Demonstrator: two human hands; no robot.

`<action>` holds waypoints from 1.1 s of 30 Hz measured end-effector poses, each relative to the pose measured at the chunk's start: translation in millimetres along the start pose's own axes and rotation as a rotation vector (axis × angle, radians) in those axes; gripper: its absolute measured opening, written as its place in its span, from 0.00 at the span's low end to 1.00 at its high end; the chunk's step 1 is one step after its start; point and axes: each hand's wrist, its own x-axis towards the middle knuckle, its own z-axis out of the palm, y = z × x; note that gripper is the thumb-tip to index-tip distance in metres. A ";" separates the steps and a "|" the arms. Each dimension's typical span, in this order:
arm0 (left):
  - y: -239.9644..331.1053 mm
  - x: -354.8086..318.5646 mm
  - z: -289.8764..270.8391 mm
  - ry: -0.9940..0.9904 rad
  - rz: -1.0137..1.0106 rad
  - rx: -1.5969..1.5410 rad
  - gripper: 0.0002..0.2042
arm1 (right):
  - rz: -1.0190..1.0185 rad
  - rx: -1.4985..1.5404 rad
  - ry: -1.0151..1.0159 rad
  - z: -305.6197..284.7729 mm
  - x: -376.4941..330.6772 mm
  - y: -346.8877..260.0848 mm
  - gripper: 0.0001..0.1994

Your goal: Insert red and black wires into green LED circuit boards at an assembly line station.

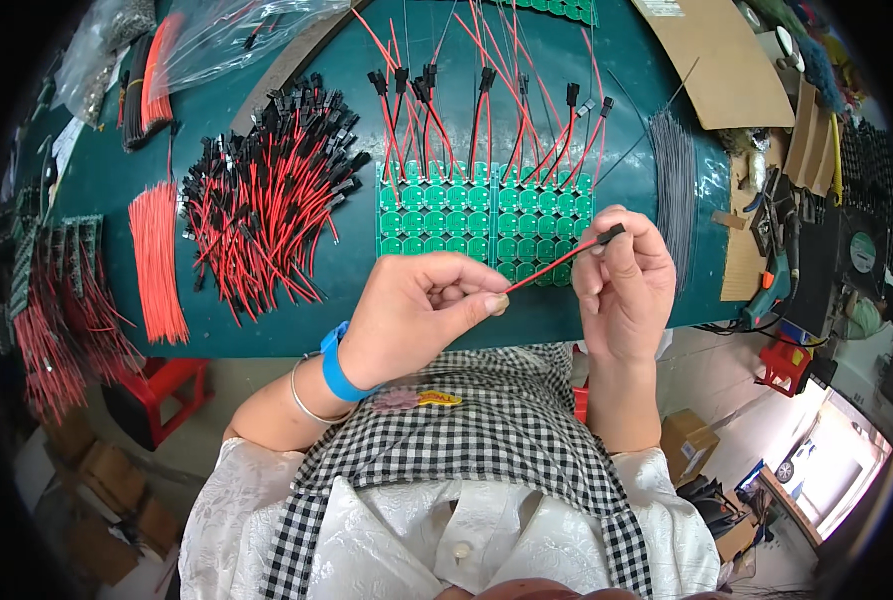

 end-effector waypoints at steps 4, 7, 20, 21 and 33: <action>-9.1 -0.2 7.5 0.030 0.092 -0.043 0.07 | -0.050 -0.479 -0.428 -9.7 -6.0 1.0 0.07; -12.0 1.6 12.6 0.039 0.137 -0.078 0.06 | 0.047 -0.488 -0.369 -11.0 -14.2 0.6 0.04; -5.7 9.4 2.7 -0.430 -0.172 -0.370 0.05 | -0.072 -0.517 -0.736 -27.2 4.0 -20.9 0.02; -4.0 9.6 4.0 -0.406 -0.191 -0.375 0.05 | -0.091 -0.540 -0.719 -24.7 4.9 -22.8 0.01; -9.0 -0.8 -12.2 0.259 0.597 0.874 0.11 | -0.220 -0.861 0.055 -57.9 52.0 12.2 0.02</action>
